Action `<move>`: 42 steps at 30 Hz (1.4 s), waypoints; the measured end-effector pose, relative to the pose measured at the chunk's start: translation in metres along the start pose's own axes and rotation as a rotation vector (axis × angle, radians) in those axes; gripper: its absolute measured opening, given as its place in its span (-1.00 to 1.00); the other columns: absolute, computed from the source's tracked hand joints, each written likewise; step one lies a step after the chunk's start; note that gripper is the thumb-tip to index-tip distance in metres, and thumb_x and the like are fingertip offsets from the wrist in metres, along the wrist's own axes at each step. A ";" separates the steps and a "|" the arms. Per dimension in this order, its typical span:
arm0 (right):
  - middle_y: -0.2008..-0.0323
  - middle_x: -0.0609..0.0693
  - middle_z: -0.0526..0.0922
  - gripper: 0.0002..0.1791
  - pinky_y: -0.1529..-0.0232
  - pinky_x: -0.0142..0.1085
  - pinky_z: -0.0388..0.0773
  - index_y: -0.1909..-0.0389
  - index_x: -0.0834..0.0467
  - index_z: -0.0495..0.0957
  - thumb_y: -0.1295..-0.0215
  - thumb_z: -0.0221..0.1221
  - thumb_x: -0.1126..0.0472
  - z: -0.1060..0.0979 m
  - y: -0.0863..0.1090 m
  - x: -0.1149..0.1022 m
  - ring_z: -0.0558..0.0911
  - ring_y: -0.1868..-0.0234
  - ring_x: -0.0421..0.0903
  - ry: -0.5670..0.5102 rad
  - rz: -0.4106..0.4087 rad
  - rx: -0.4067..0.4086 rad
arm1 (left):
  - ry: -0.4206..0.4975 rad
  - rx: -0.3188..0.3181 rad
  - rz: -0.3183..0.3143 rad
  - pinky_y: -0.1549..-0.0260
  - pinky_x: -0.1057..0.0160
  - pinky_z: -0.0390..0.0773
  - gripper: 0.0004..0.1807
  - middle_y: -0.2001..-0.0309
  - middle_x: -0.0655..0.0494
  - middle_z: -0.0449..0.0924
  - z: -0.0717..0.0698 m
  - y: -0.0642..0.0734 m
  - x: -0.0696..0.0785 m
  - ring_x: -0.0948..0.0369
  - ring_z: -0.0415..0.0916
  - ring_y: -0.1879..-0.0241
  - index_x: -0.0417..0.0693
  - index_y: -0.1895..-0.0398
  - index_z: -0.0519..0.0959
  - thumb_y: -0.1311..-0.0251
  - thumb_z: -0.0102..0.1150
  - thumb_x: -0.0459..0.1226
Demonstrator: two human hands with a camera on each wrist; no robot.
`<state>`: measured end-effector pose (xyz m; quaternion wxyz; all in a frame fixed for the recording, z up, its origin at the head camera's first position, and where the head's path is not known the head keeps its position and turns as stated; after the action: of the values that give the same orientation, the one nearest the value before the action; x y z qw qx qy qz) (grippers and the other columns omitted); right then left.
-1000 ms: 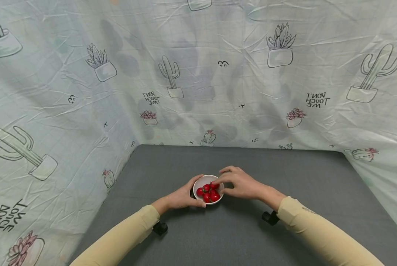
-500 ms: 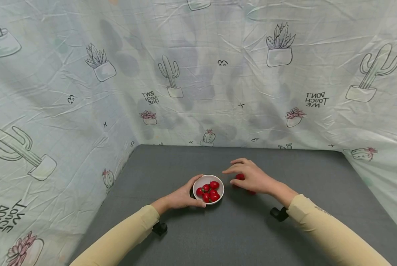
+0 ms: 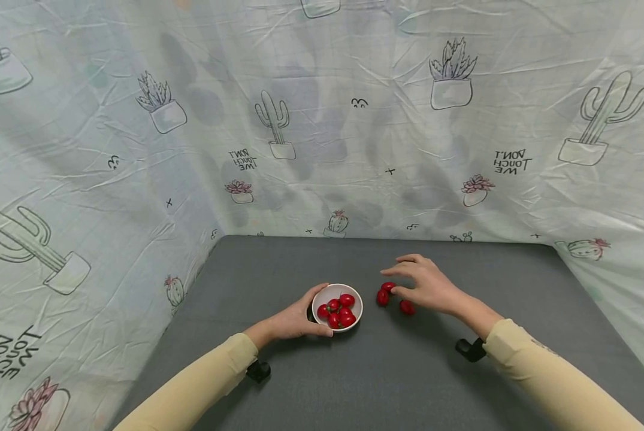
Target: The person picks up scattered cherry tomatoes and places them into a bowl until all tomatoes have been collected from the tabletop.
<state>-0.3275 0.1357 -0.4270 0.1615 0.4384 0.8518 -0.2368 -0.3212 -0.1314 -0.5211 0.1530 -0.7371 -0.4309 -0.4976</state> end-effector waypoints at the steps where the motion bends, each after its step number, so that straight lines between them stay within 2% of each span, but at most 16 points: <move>1: -0.26 0.05 0.55 -0.55 -0.26 0.32 0.21 -0.22 -0.08 0.66 -0.31 0.40 0.12 0.000 0.001 0.002 0.34 -0.38 0.13 0.006 0.010 -0.001 | -0.002 -0.001 -0.001 -0.38 -0.17 0.15 0.16 -0.54 0.04 0.06 0.000 0.000 0.000 0.05 0.08 -0.50 0.32 -0.64 -0.06 -0.10 0.54 0.01; 8: -0.25 0.07 0.58 -0.54 -0.27 0.32 0.20 -0.22 -0.06 0.67 -0.29 0.41 0.10 0.001 0.011 0.017 0.35 -0.37 0.16 0.032 0.059 -0.006 | -0.008 -0.002 -0.007 -0.39 -0.17 0.13 0.17 -0.54 0.05 0.07 0.000 -0.001 -0.001 0.06 0.07 -0.50 0.33 -0.64 -0.06 -0.09 0.54 0.04; 14: -0.22 0.11 0.59 -0.54 -0.27 0.35 0.16 -0.22 0.03 0.66 -0.30 0.41 0.13 0.004 0.020 0.024 0.37 -0.35 0.21 0.050 0.059 -0.006 | 0.000 -0.007 -0.005 -0.40 -0.17 0.13 0.18 -0.54 0.06 0.07 -0.001 -0.002 0.000 0.07 0.07 -0.50 0.33 -0.64 -0.07 -0.08 0.55 0.05; 24: -0.11 0.02 0.68 -0.54 -0.22 0.36 0.24 -0.15 0.06 0.70 -0.24 0.46 0.06 0.015 0.031 0.032 0.46 -0.27 0.23 0.121 0.047 -0.015 | -0.009 -0.002 -0.008 -0.41 -0.17 0.11 0.19 -0.54 0.08 0.06 -0.002 -0.003 0.002 0.08 0.06 -0.51 0.32 -0.65 -0.06 -0.06 0.55 0.07; 31: -0.02 -0.04 0.72 -0.51 -0.18 0.35 0.28 -0.11 0.06 0.72 -0.15 0.51 0.05 0.023 0.036 0.037 0.49 -0.22 0.22 0.140 0.052 -0.009 | -0.010 0.006 -0.016 -0.41 -0.16 0.10 0.20 -0.55 0.11 0.06 -0.003 -0.004 0.002 0.12 0.05 -0.51 0.34 -0.64 -0.06 -0.05 0.56 0.09; 42: 0.04 -0.04 0.73 -0.54 -0.17 0.34 0.28 -0.06 0.06 0.75 -0.14 0.51 0.03 0.027 0.038 0.040 0.51 -0.18 0.22 0.139 0.090 0.003 | 0.000 0.006 -0.018 -0.42 -0.16 0.09 0.20 -0.55 0.11 0.05 -0.002 -0.004 0.001 0.11 0.04 -0.51 0.31 -0.65 -0.06 -0.05 0.56 0.07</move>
<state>-0.3171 0.1666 -0.4789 0.1118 0.4918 0.8401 -0.1997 -0.3256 -0.1297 -0.5199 0.1510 -0.7327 -0.4389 -0.4977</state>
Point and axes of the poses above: each hand's wrist, its own y-axis away from the middle knuckle, its own z-axis out of the palm, x = y × z, the point moved 9 cm from there along -y, towards the middle knuckle
